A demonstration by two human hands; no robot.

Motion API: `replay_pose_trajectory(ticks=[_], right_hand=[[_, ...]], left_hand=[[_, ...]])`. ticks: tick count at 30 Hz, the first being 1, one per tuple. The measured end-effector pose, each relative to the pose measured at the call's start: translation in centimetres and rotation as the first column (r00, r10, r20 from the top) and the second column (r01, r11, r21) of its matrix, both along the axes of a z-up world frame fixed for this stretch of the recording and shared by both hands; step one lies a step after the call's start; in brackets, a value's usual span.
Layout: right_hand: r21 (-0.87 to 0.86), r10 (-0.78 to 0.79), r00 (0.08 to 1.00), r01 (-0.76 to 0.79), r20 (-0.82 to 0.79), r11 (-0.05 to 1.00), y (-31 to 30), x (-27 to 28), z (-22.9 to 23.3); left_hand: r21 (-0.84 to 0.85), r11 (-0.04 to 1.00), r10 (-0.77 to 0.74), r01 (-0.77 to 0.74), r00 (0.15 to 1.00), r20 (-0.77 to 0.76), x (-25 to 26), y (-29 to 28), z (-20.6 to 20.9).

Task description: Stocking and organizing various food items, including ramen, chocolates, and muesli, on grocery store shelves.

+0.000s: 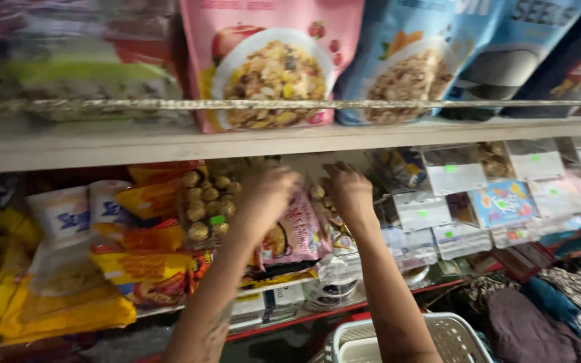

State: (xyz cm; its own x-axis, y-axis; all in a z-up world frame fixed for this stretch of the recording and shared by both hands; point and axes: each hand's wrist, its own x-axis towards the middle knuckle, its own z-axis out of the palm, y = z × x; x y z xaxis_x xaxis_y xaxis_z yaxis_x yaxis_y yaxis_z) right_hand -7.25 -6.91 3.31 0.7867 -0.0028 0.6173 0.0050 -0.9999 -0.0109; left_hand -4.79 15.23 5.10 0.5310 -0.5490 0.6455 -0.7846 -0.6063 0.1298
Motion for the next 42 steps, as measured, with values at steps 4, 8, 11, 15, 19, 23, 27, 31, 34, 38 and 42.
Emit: replay_pose_trajectory(ticks=[4, 8, 11, 15, 19, 23, 27, 31, 34, 38, 42], right_hand=[[0.178, 0.299, 0.954, -0.298, 0.02, 0.938, 6.5, 0.6, 3.4], [0.234, 0.506, 0.85, -0.468, -0.144, 0.852, 11.6, 2.7, 4.9], [0.285, 0.492, 0.704, -0.401, -0.512, 0.87, 13.9, 2.4, 6.1], [0.259, 0.653, 0.649, -0.603, -0.391, 0.755, 14.1, 3.3, 4.2], [0.199, 0.637, 0.704, -0.607, -0.315, 0.769, 13.8, 3.6, 3.5], [0.301, 0.672, 0.702, -0.605, -0.234, 0.737, 13.4, 2.7, 4.2], [0.376, 0.71, 0.7, -0.639, -0.078, 0.671, 13.6, -1.5, 6.6], [0.412, 0.742, 0.671, -0.675, -0.004, 0.612, 13.0, -5.6, 6.2], [0.287, 0.773, 0.633, -0.747, 0.034, 0.599, 12.7, -8.5, 5.3], [0.355, 0.816, 0.579, -0.761, -0.006, 0.543, 12.6, -11.7, 5.6], [0.642, 0.839, 0.542, -0.624, -0.054, 0.445, 11.9, -9.6, 2.9]], left_hand=[[-0.122, 0.979, 0.128, -0.166, 0.955, -0.269, -0.9, 8.4, 2.1], [-0.15, 0.949, 0.213, -0.277, 0.916, -0.341, -1.3, 13.2, 1.3], [-0.082, 0.954, 0.227, -0.288, 0.873, -0.432, -2.0, 14.7, 1.5], [-0.136, 0.955, 0.214, -0.265, 0.929, -0.303, -1.8, 15.6, -0.6], [-0.158, 0.943, 0.262, -0.294, 0.945, -0.194, -1.6, 15.5, -0.6], [-0.126, 0.937, 0.267, -0.325, 0.9, -0.344, -3.1, 15.4, 2.2], [-0.167, 0.951, 0.188, -0.259, 0.917, -0.35, -5.0, 15.3, 3.0], [-0.259, 0.955, 0.011, -0.144, 0.892, -0.452, -9.2, 15.8, 4.0], [-0.323, 0.945, -0.106, -0.051, 0.887, -0.45, -11.7, 16.4, 2.6], [-0.339, 0.938, -0.24, 0.077, 0.848, -0.473, -13.2, 17.5, 0.1], [-0.302, 0.953, -0.164, -0.014, 0.817, -0.553, -11.3, 16.7, -1.8]])
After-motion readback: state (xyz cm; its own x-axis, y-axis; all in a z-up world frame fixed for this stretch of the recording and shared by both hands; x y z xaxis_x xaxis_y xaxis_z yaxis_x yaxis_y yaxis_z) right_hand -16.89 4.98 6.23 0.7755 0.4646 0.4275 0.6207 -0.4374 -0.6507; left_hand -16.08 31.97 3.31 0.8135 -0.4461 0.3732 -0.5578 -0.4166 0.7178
